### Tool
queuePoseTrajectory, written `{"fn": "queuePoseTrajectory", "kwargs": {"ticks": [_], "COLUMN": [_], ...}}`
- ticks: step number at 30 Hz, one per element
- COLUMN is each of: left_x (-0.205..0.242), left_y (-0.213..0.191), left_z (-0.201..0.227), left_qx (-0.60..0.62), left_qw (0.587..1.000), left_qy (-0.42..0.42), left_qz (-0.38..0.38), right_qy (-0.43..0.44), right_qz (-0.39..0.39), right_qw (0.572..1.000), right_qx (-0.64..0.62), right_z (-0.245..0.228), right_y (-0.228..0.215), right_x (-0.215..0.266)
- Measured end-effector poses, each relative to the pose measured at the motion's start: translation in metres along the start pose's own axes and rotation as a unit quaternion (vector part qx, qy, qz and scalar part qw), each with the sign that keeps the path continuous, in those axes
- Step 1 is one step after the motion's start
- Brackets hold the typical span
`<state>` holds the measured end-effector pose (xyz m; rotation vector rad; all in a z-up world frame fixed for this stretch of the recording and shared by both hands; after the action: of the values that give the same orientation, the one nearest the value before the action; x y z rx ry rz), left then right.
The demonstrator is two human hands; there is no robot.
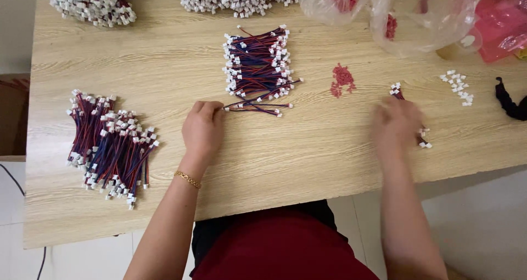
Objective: Sorting and stacking small wire harnesses on a workbench
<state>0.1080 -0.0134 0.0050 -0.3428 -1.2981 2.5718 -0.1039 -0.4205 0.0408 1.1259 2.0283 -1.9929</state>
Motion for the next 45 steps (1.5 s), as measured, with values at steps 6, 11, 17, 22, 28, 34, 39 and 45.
{"fn": "queuePoseTrajectory", "kwargs": {"ticks": [6, 11, 17, 22, 28, 34, 39, 45], "left_x": [0.008, 0.015, 0.025, 0.043, 0.062, 0.072, 0.075, 0.078], "left_y": [-0.008, -0.008, -0.003, -0.012, 0.034, 0.062, 0.073, 0.068], "left_z": [-0.019, -0.01, -0.001, 0.016, -0.003, -0.009, -0.012, 0.004], "left_qx": [0.14, 0.27, 0.469, 0.534, 0.547, 0.547, 0.559, 0.596], "left_qw": [0.989, 0.962, 0.88, 0.841, 0.828, 0.827, 0.817, 0.788], "left_qy": [-0.038, -0.038, -0.066, -0.075, -0.126, -0.128, -0.142, -0.149], "left_qz": [0.001, 0.014, 0.033, 0.038, 0.002, -0.017, -0.017, -0.031], "right_qy": [-0.044, -0.065, 0.007, -0.023, -0.03, -0.002, 0.114, 0.128], "right_qz": [-0.1, -0.108, -0.134, -0.106, -0.143, -0.14, -0.223, -0.291], "right_qw": [0.978, 0.986, 0.969, 0.985, 0.987, 0.984, 0.84, 0.694], "right_qx": [-0.179, -0.113, -0.206, -0.135, -0.063, -0.11, -0.481, -0.646], "right_z": [-0.056, -0.059, -0.043, -0.073, -0.074, -0.071, -0.129, -0.202], "right_y": [0.045, 0.061, 0.059, 0.035, 0.074, 0.073, 0.022, 0.014], "right_x": [-0.012, -0.003, 0.009, 0.0, 0.001, 0.013, 0.037, 0.053]}}
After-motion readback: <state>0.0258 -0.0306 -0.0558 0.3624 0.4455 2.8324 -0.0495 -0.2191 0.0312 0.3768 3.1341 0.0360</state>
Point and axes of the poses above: each hand's wrist, its own x-axis away from the middle knuckle, its own y-axis out of the palm, z = x × y, the point moved 10 cm from there along -x, towards the middle knuckle, and after that the axes turned 6 degrees about -z, right-handed, at the moved point
